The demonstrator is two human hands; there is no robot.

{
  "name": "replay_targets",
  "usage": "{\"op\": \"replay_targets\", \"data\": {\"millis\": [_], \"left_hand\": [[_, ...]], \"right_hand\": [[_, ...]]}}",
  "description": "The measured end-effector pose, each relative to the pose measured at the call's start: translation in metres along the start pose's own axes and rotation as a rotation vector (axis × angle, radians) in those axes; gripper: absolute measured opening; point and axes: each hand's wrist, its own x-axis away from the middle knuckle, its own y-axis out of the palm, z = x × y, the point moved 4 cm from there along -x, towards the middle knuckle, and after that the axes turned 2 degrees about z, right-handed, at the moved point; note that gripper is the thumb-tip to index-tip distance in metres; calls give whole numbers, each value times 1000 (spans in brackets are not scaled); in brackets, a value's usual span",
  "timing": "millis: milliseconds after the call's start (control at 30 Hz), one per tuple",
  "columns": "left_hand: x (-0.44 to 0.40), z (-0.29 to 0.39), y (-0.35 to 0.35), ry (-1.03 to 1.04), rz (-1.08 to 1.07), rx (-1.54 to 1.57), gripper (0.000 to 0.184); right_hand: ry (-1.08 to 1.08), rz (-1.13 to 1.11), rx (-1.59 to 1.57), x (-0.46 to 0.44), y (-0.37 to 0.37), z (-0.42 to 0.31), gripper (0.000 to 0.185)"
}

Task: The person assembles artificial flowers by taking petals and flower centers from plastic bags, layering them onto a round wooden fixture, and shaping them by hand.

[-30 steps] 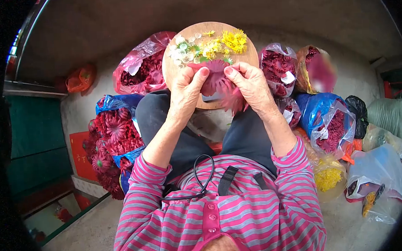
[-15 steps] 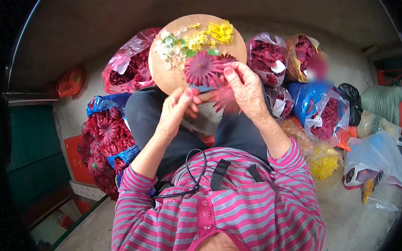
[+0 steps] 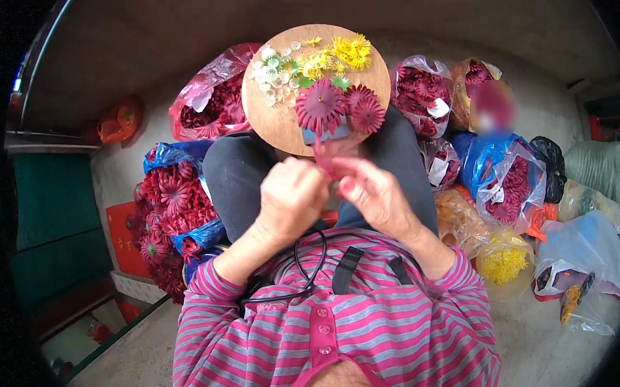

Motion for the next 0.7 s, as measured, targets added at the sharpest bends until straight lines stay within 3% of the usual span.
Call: {"op": "replay_targets", "data": {"millis": [100, 233, 267, 400, 567, 700], "left_hand": [[0, 23, -1, 164, -122, -111, 18], [-1, 5, -21, -107, 124, 365, 18], [-2, 3, -23, -104, 127, 361, 18], [6, -22, -4, -925, -100, 1171, 19], [-33, -37, -8, -799, 1, 1010, 21], [-50, -58, 13, -807, 51, 1108, 21]], "right_hand": [[-36, -86, -33, -3, 9, 3, 24], [141, -18, -241, -10, -1, 10, 21], [136, -20, -240, -12, 1, 8, 21], [69, -121, -268, -23, 17, -18, 21], [-75, 33, -141, -67, -7, -30, 13], [-124, 121, -156, -101, -13, -21, 12]]}}
